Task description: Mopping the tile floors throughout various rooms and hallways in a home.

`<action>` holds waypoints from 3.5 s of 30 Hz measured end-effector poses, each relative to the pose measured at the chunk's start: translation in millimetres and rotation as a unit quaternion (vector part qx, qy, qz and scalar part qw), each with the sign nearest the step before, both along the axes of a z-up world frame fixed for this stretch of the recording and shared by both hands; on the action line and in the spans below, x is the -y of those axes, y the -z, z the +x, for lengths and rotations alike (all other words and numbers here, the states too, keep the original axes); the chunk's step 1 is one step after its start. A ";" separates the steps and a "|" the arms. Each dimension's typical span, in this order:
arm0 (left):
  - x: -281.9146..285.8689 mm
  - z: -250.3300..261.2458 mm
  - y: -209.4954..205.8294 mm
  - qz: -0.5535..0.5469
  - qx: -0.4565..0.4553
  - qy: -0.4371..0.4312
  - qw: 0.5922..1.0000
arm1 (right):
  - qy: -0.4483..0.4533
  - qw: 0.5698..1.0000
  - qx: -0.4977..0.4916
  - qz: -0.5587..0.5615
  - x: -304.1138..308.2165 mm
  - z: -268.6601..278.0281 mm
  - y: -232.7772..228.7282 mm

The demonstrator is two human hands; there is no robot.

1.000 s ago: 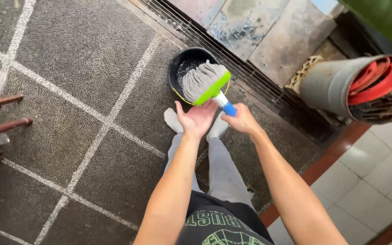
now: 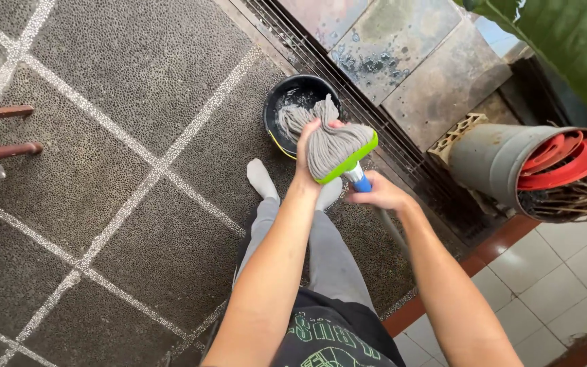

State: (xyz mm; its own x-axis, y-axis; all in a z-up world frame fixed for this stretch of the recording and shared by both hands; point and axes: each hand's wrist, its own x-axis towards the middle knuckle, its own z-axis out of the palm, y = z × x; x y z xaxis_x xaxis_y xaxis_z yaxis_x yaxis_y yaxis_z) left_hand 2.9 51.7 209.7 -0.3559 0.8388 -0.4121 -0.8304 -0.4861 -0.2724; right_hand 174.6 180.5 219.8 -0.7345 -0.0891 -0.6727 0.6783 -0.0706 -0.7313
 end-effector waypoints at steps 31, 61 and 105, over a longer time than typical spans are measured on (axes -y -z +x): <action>-9.9 9.7 -44.9 -0.014 0.016 0.100 0.995 | -0.092 0.950 0.271 0.122 -35.8 -240.2 14.5; -1.2 -4.6 -70.4 -0.082 -0.026 0.090 0.992 | -0.235 0.917 0.153 0.283 -28.0 -262.1 -63.3; 9.4 -28.2 -171.3 -0.391 -0.357 0.237 0.815 | -0.310 0.864 0.155 0.364 -27.2 -296.7 -127.8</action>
State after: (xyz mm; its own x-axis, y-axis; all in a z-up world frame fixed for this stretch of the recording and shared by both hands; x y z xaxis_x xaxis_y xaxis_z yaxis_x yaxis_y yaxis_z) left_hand -25.3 42.4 381.0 -0.4515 0.5327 -0.7158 -0.7861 0.1420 0.6015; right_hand -122.1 207.7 347.5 -0.4718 0.1295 -0.8721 0.5923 0.7793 -0.2047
